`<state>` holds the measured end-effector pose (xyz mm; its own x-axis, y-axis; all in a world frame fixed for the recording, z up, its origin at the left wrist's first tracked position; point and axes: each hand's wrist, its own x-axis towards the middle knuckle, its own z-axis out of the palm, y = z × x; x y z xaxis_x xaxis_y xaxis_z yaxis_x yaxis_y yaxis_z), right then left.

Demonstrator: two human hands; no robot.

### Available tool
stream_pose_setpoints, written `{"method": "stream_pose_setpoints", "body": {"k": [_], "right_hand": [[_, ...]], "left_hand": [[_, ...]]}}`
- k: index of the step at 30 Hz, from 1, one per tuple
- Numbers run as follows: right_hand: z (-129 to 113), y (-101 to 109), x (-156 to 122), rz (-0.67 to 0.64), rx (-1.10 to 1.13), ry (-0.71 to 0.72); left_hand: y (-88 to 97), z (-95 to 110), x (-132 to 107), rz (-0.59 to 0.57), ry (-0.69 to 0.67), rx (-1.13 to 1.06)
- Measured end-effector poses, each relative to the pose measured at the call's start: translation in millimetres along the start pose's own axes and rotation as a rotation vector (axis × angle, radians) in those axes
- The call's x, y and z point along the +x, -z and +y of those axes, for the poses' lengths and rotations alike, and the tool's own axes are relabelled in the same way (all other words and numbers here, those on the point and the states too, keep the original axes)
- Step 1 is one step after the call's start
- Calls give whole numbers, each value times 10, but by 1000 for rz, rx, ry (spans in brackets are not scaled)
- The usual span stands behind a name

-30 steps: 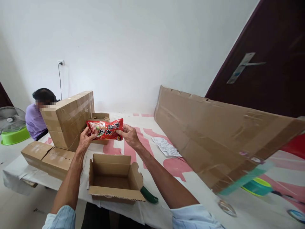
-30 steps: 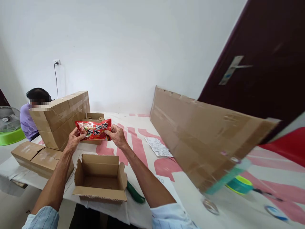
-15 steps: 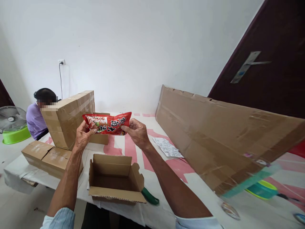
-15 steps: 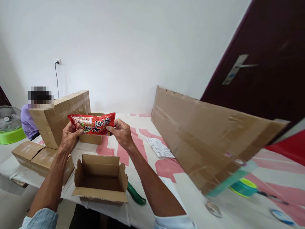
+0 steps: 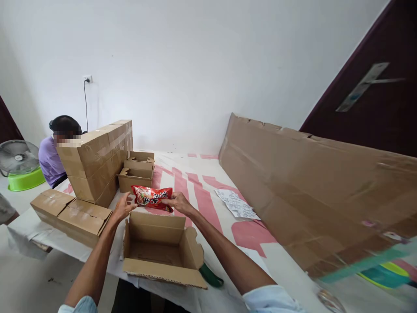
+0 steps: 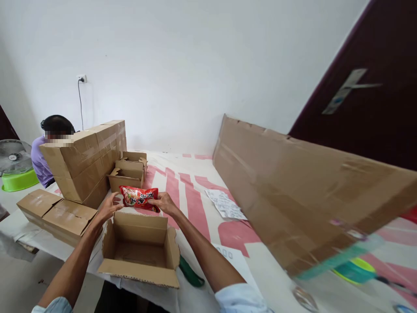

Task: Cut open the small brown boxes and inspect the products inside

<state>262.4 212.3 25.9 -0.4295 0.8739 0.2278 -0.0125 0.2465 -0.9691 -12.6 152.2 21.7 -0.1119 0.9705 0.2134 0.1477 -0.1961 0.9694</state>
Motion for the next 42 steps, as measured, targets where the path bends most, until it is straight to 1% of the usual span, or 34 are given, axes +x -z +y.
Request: {"method": "stream_pose_setpoints", "body": {"k": [3,5,9,12,15,18,20,22,25,27,29,32,35,38,40,42], "right_hand": [[292,-60,138,78,13,-38],[457,-129,276,121,27,-55],[727,-315,599,157,54,-80],[876,-435,799,148,73,-83],[977,-493,923,127,79,-81],[1028,-482,964,97,56,-79],[1041,-433,952,75,25,-83],[1045,-348,921,66,-20,-100],[1030,-177,857,88,-99,-159],[987,-63,800,100,-137,-195],[893,32,714,92,-153,-213],[623,141,482,48,-143,-220],[229,228,113,-20,-93,-221],[-178,299,-333,-36,-76,-223],[-399,329,-616,-46,-75,-224],[-569,340,-849,-75,-76,-219]], "left_hand": [[48,-333,-122,37,81,77],[61,-475,-170,21,105,122],[25,-618,-136,-27,77,231],[-52,-682,-27,-50,33,324],[-167,-761,105,-67,0,417],[-290,-854,234,-74,-27,498],[-355,-919,319,-67,-45,541],[-399,-983,412,-57,-60,576],[-433,-1066,584,-43,-79,613],[-448,-1107,711,-35,-86,628],[-463,-1135,822,-31,-88,639],[-480,-1158,910,-29,-86,647],[-478,-1168,895,-26,-87,652],[-461,-1163,858,-16,-86,659],[-449,-1152,868,-5,-86,662],[-440,-1135,911,1,-82,663]]}}
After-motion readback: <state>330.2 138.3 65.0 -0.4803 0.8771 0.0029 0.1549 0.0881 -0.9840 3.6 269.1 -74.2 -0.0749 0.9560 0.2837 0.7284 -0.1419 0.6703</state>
